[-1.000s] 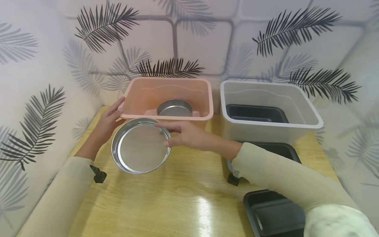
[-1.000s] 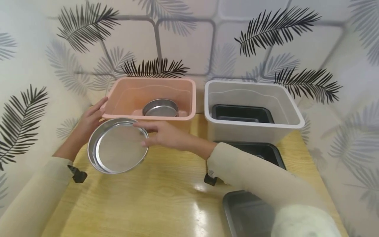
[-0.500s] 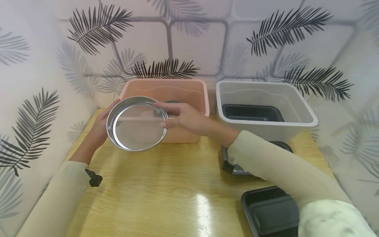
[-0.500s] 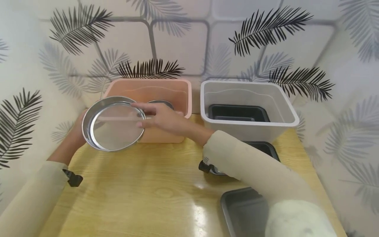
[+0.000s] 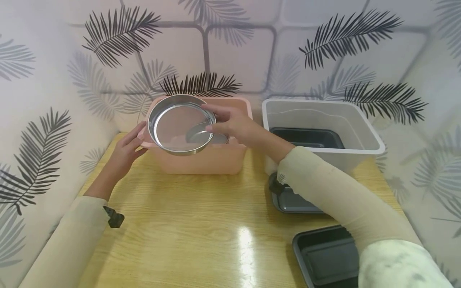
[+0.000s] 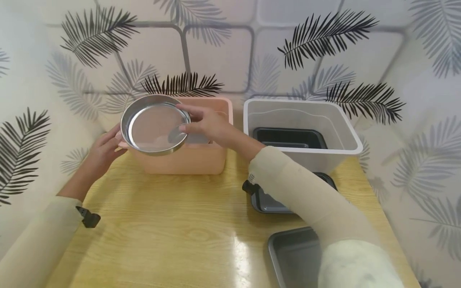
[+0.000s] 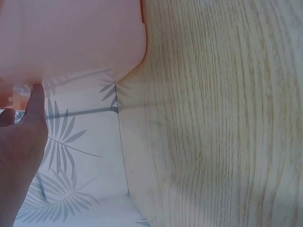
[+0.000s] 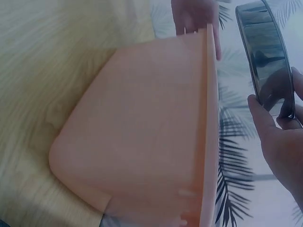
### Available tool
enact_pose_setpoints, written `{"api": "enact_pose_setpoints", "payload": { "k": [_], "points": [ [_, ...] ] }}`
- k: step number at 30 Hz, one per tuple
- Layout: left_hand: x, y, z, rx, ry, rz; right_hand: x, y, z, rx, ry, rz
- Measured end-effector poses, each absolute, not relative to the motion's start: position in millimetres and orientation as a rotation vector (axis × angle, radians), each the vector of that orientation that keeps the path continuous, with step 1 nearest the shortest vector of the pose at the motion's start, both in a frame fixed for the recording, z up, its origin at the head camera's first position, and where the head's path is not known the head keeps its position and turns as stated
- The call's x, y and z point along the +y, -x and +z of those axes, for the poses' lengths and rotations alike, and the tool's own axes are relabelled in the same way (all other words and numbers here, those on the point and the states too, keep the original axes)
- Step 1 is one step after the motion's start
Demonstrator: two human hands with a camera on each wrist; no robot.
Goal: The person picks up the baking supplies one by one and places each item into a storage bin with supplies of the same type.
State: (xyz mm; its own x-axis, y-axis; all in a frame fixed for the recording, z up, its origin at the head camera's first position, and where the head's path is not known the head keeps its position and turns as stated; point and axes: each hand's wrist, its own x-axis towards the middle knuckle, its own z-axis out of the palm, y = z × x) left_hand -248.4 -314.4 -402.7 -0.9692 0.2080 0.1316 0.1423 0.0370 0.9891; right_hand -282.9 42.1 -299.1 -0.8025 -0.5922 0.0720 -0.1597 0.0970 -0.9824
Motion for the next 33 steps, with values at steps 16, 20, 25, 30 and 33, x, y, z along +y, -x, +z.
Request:
{"api": "enact_pose_setpoints", "payload": {
  "k": [16,20,25,30,33],
  "points": [
    [-314.2,246.9,-401.4,2.22,-0.36,2.115,58.5,336.3,-310.6,2.272,0.809,-1.584],
    [-314.9,249.4,-402.9,2.19,-0.382,2.13,61.9,348.3,-312.1,2.315,0.835,-1.515],
    [-315.0,250.1,-402.3,2.183,-0.385,2.139,60.0,359.7,-312.5,2.23,0.772,-1.555],
    [-314.2,248.7,-402.2,2.172,-0.392,2.147,57.9,367.6,-314.4,2.308,0.751,-1.404],
    [-314.6,247.7,-403.0,2.168,-0.401,2.15,55.4,373.6,-318.0,2.306,0.748,-1.357]
  ]
}}
